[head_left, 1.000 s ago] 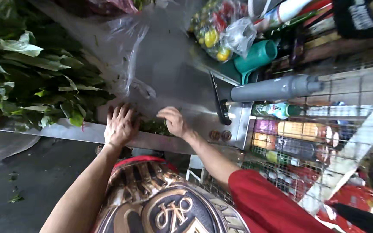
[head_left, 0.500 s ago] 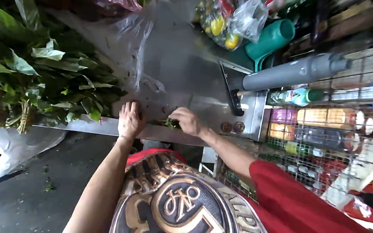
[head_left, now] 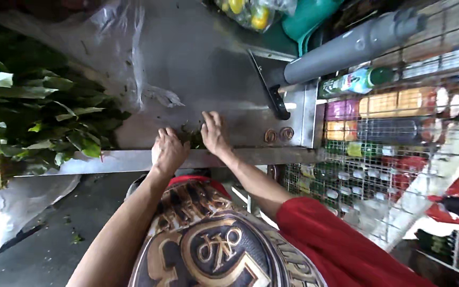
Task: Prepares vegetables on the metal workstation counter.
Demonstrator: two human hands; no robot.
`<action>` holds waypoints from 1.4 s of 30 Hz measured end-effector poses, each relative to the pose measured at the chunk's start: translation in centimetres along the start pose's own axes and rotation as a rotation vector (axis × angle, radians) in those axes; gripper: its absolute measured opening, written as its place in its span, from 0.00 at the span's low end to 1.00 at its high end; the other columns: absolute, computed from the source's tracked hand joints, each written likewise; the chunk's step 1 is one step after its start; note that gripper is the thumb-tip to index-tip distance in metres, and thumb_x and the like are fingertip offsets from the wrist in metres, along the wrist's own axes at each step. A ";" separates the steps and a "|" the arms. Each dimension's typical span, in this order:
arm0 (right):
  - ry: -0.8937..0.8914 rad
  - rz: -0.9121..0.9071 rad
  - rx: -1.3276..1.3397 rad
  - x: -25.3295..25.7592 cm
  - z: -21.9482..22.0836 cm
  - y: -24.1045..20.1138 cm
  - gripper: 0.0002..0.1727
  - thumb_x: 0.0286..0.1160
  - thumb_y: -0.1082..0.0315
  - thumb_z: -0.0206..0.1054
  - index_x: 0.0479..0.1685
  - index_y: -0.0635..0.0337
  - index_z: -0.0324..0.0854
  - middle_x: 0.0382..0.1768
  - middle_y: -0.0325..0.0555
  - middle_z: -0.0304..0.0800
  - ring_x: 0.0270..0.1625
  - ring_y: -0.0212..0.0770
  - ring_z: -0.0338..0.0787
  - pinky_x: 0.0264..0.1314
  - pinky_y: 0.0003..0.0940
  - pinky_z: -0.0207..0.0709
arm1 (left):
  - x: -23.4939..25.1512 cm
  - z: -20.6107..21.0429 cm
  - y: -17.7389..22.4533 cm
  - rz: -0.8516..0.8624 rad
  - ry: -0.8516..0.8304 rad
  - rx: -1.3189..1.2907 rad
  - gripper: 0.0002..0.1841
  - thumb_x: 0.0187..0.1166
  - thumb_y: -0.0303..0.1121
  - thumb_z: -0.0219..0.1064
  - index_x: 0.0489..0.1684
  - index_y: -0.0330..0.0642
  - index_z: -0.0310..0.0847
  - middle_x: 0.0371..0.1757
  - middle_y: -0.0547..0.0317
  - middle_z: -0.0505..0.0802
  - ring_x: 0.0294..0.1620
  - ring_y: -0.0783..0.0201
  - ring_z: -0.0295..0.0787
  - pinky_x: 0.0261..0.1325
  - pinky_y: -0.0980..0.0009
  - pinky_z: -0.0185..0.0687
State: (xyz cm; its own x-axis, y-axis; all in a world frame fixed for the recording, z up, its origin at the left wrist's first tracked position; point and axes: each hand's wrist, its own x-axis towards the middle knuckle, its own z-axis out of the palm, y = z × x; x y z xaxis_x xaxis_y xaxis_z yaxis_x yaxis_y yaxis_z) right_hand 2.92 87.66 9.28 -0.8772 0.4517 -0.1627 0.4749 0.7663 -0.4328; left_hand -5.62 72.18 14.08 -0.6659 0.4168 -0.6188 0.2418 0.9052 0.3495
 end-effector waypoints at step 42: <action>-0.506 0.158 0.261 -2.6 -3.3 -5.3 0.23 0.75 0.70 0.72 0.68 0.69 0.80 0.68 0.67 0.81 0.70 0.60 0.84 0.72 0.55 0.80 | -1.4 -0.2 2.0 0.241 -0.097 -0.050 0.28 0.73 0.22 0.72 0.75 0.45 0.76 0.74 0.29 0.76 0.63 0.26 0.82 0.56 0.34 0.84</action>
State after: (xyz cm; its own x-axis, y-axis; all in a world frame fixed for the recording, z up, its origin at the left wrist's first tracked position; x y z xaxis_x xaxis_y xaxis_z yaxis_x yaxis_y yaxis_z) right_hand 2.89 83.89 14.89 -0.7522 0.2282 -0.6181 0.6260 0.5404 -0.5623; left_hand -4.38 73.43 15.82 -0.5225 0.6277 -0.5770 0.3481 0.7748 0.5277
